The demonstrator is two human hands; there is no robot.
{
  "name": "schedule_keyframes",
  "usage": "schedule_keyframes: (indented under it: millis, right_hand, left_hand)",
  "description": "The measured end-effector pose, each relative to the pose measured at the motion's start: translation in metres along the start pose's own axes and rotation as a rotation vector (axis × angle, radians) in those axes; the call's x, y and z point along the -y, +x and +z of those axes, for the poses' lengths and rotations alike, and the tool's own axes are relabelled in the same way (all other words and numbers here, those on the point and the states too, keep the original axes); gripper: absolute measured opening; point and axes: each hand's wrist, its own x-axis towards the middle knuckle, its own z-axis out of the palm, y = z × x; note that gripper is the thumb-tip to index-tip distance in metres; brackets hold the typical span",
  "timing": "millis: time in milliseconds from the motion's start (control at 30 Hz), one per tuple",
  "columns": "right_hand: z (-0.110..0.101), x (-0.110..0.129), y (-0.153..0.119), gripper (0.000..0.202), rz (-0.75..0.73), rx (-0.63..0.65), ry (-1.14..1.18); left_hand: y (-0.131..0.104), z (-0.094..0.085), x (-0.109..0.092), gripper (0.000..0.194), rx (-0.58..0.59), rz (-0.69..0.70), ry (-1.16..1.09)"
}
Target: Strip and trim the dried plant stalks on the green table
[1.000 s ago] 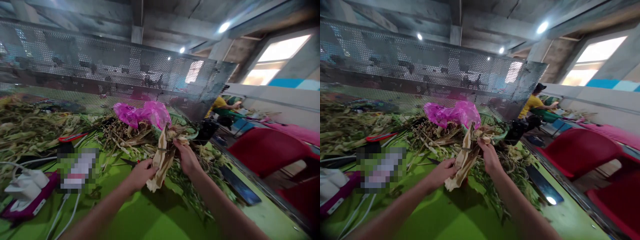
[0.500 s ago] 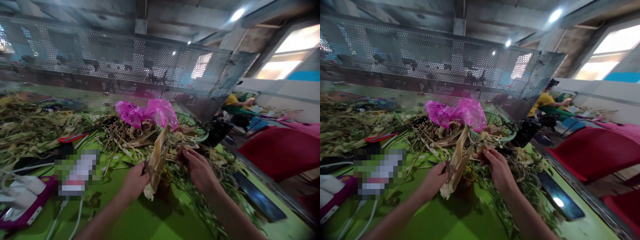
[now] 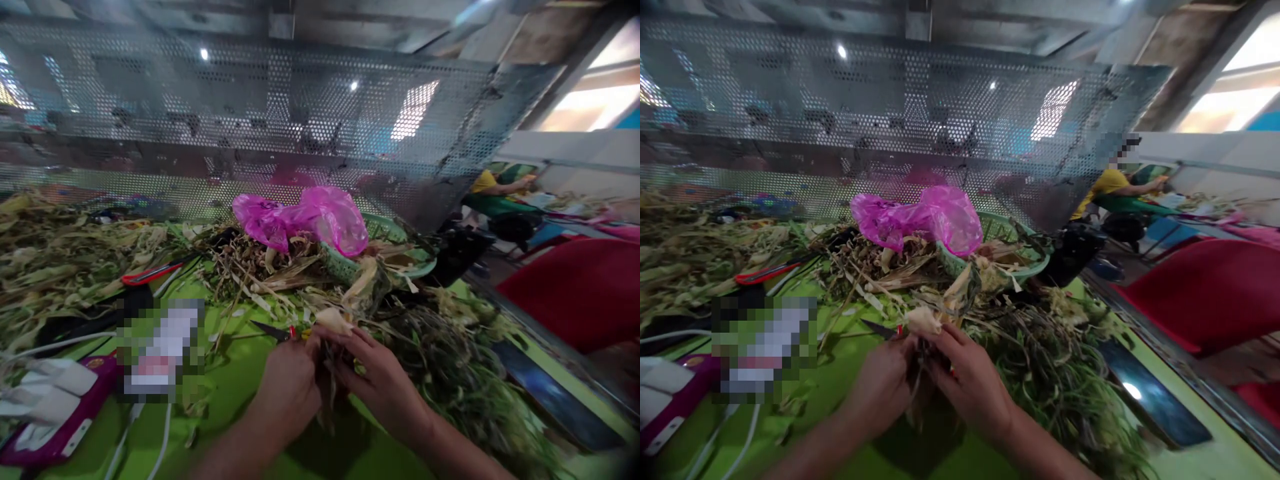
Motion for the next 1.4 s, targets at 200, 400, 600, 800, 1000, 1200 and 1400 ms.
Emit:
schedule_keyframes:
  millis: [200, 400, 600, 800, 1000, 1200, 1400]
  right_hand:
    - [-0.011, 0.003, 0.001, 0.007, 0.213, -0.194, 0.356]
    - [-0.042, 0.011, 0.007, 0.022, 0.368, -0.459, 0.806]
    - [-0.073, 0.009, 0.013, 0.027, 0.307, -0.852, 0.944]
    - [-0.098, 0.004, 0.016, 0.009, 0.152, -1.04, 0.997]
    - [-0.098, -0.003, 0.019, 0.013, 0.139, -0.989, 0.906]
    - [-0.058, -0.004, 0.017, 0.03, 0.33, -0.598, 0.65]
    - [-0.013, 0.004, 0.009, 0.034, 0.448, -0.086, 0.594]
  left_hand:
    - [0.004, 0.007, 0.009, 0.029, -0.091, -0.178, -0.241]
    - [0.011, 0.004, 0.025, 0.031, -0.112, -0.284, -0.63]
    - [0.016, -0.014, 0.04, 0.027, -0.214, -0.297, -0.149]
    - [0.013, -0.024, 0.038, 0.026, -0.264, -0.275, 0.066]
    - [0.016, -0.018, 0.038, 0.025, -0.284, -0.317, -0.425]
    - [0.018, -0.011, 0.035, 0.031, -0.231, -0.28, -1.046]
    - [0.012, -0.008, 0.023, 0.036, -0.147, -0.225, -1.15]
